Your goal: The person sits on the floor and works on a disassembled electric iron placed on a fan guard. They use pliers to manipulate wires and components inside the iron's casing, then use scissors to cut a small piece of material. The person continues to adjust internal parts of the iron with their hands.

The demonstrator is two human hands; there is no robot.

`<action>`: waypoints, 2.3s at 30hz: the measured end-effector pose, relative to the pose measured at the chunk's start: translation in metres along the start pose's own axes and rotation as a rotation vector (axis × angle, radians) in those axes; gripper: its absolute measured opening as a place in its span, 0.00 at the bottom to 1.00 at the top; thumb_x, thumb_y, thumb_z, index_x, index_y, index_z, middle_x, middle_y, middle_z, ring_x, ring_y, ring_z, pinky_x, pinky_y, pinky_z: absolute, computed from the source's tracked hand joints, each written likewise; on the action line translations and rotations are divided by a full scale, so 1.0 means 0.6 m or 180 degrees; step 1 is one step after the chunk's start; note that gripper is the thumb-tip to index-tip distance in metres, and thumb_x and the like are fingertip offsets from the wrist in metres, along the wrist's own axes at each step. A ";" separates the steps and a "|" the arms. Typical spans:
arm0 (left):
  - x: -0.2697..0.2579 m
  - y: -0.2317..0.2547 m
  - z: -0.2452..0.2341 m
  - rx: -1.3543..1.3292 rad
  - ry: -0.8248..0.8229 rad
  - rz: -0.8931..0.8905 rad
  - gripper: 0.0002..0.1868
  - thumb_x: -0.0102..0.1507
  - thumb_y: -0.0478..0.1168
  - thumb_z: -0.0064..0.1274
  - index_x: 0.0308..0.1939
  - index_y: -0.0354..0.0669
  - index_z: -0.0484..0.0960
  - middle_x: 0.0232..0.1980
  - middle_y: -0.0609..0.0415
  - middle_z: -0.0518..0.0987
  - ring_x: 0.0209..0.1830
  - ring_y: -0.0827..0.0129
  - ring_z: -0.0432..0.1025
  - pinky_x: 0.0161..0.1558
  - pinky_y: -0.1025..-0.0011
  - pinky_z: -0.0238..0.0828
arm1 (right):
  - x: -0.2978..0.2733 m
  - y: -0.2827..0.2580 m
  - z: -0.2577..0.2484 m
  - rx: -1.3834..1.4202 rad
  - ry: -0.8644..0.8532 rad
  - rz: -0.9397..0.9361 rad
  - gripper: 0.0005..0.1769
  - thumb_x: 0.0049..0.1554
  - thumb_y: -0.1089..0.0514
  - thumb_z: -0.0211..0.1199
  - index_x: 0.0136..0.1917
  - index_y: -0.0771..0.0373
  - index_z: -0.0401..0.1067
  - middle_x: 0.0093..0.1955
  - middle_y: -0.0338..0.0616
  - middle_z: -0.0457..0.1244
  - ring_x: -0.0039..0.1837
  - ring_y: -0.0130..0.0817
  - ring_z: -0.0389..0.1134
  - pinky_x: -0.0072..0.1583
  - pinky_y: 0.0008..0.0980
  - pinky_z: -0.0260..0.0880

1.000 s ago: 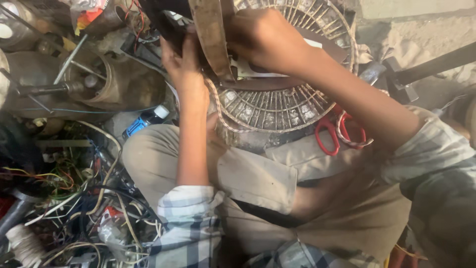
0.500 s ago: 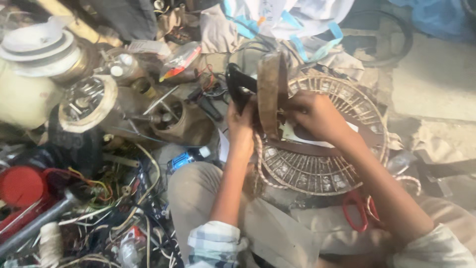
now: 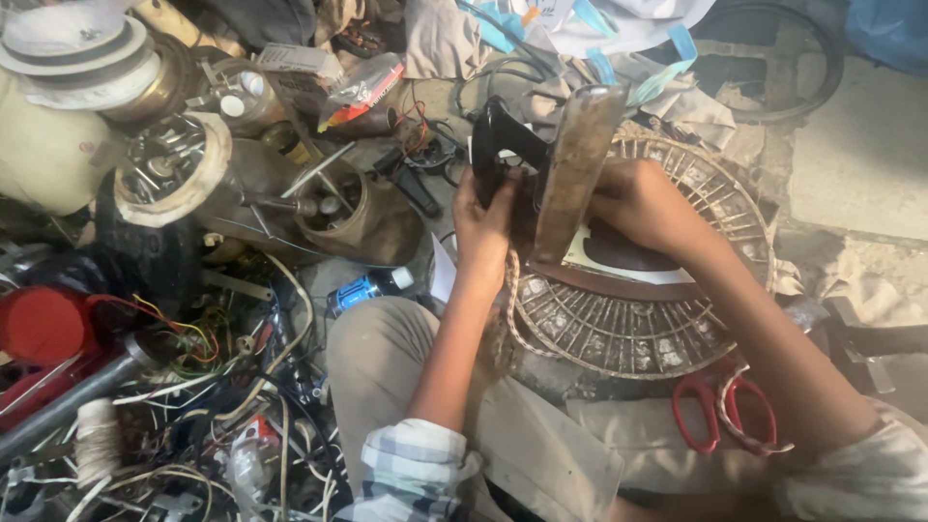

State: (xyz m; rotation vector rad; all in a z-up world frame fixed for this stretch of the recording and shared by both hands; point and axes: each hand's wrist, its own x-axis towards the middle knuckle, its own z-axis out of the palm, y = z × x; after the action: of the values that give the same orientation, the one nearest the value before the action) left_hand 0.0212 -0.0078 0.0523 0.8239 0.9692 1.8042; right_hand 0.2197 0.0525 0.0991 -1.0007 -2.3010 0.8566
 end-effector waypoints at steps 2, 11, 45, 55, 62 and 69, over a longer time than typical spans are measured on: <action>-0.001 -0.001 0.001 -0.0046 -0.0019 0.0016 0.12 0.68 0.31 0.55 0.56 0.37 0.77 0.48 0.57 0.80 0.46 0.76 0.74 0.48 0.75 0.71 | -0.001 -0.002 -0.002 0.0075 -0.0009 0.0006 0.15 0.51 0.64 0.68 0.54 0.63 0.80 0.45 0.48 0.72 0.44 0.36 0.74 0.51 0.35 0.74; -0.009 0.016 0.008 0.0085 -0.0046 0.0039 0.15 0.69 0.32 0.54 0.60 0.36 0.76 0.50 0.58 0.79 0.48 0.78 0.72 0.51 0.76 0.69 | 0.007 0.003 -0.002 0.0248 -0.0076 0.0291 0.15 0.51 0.64 0.69 0.53 0.64 0.80 0.43 0.48 0.73 0.42 0.33 0.75 0.50 0.33 0.75; -0.005 0.003 0.001 -0.0204 -0.0021 -0.0045 0.13 0.68 0.30 0.55 0.57 0.35 0.77 0.48 0.58 0.78 0.46 0.77 0.71 0.46 0.75 0.69 | -0.007 -0.061 0.012 0.1094 0.0234 0.1375 0.11 0.45 0.67 0.67 0.44 0.72 0.78 0.34 0.45 0.69 0.34 0.30 0.68 0.36 0.32 0.68; -0.010 -0.007 -0.006 -0.0021 -0.0087 0.0200 0.13 0.69 0.30 0.54 0.58 0.35 0.77 0.51 0.54 0.81 0.50 0.74 0.74 0.52 0.75 0.72 | -0.010 -0.061 0.017 0.0230 0.0381 0.0563 0.16 0.48 0.64 0.73 0.50 0.70 0.80 0.43 0.51 0.73 0.41 0.35 0.75 0.47 0.35 0.75; -0.006 -0.016 -0.006 -0.0252 -0.0151 0.0286 0.14 0.70 0.29 0.54 0.60 0.35 0.76 0.53 0.53 0.81 0.50 0.73 0.75 0.53 0.73 0.72 | 0.003 -0.068 0.005 0.0577 0.0315 0.0567 0.16 0.49 0.64 0.72 0.51 0.70 0.77 0.46 0.50 0.72 0.44 0.35 0.74 0.48 0.35 0.75; -0.011 -0.018 -0.008 -0.0628 0.0043 -0.0041 0.11 0.69 0.32 0.55 0.54 0.36 0.77 0.46 0.54 0.81 0.42 0.73 0.75 0.44 0.72 0.73 | -0.013 -0.049 -0.005 0.0675 -0.0112 0.0796 0.09 0.55 0.63 0.65 0.49 0.67 0.79 0.41 0.49 0.71 0.40 0.34 0.72 0.44 0.37 0.72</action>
State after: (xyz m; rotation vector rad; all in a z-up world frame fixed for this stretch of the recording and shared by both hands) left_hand 0.0238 -0.0121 0.0398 0.6819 0.7882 1.8618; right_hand 0.2126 0.0320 0.1204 -1.2001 -2.0866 1.1994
